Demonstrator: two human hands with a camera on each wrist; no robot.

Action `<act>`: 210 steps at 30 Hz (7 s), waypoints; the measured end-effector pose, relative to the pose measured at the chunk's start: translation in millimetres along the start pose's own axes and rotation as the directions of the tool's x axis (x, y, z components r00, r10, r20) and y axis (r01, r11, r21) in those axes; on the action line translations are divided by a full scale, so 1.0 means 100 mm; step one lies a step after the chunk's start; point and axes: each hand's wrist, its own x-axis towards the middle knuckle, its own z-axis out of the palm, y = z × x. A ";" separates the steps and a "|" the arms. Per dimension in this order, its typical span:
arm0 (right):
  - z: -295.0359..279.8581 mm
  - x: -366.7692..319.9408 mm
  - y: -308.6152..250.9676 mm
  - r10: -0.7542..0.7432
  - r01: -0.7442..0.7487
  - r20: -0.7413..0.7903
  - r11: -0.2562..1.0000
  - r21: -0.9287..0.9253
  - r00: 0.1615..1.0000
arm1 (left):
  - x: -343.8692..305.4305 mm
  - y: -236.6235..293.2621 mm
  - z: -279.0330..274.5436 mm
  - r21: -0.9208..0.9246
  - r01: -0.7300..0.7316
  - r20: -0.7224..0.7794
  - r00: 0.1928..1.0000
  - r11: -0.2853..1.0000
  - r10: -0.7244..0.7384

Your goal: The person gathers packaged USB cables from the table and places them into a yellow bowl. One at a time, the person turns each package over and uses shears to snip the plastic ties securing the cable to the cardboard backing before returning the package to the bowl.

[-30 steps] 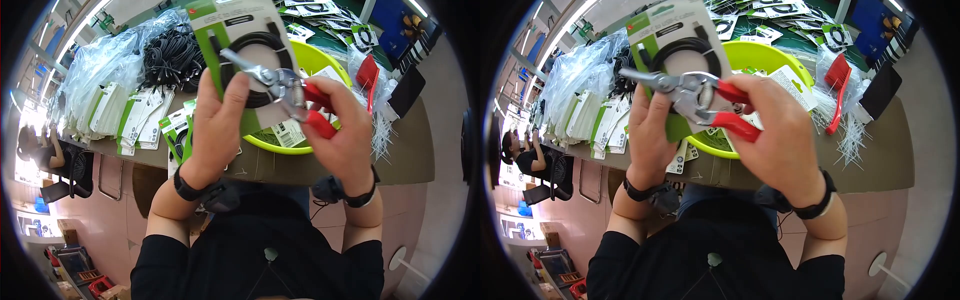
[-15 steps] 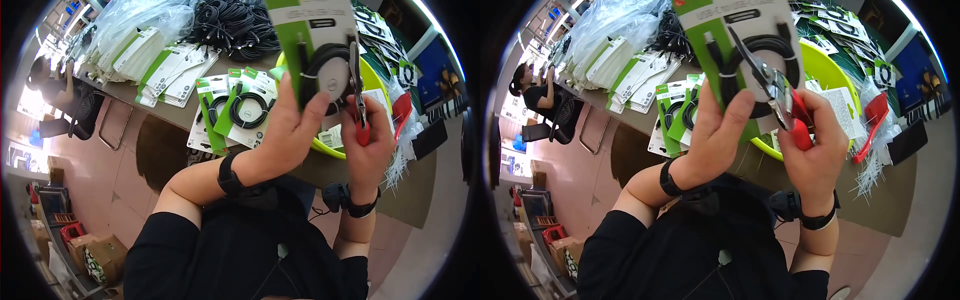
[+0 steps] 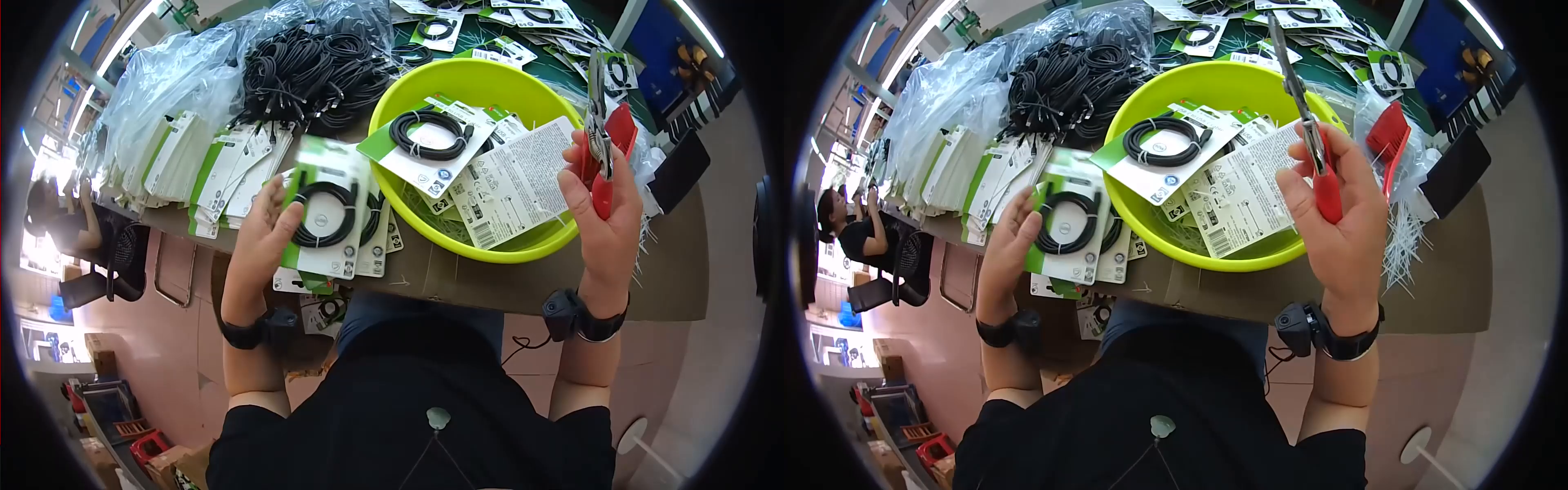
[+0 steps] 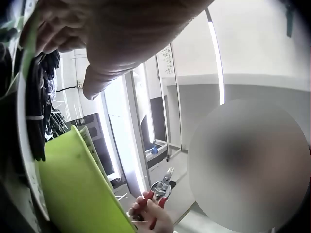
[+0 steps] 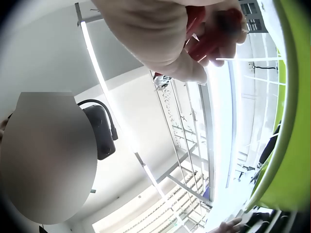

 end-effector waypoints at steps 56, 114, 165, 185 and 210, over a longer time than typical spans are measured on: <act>-0.13 -0.29 -0.08 -0.191 0.267 0.187 0.685 -0.678 0.964 | -0.18 0.45 1.33 -0.576 0.808 0.795 0.589 -0.125 0.142; -0.02 -0.16 -0.27 -0.313 0.467 0.352 0.667 -0.580 0.882 | -0.10 0.40 1.32 -0.700 0.709 0.709 0.678 0.081 0.196; 0.18 -0.10 -0.32 -0.239 0.261 0.112 0.922 -0.286 0.965 | -0.11 0.78 1.41 -0.731 -0.085 0.048 0.983 0.677 0.176; 0.29 0.02 -0.08 -0.319 0.298 0.028 0.848 -0.438 0.947 | 0.04 0.49 0.44 -0.529 -0.179 -0.142 0.982 0.830 0.122; -0.05 -0.07 0.31 0.009 0.049 -0.164 0.937 0.346 0.986 | 0.90 0.80 1.75 0.389 -0.305 0.866 0.443 0.869 -0.232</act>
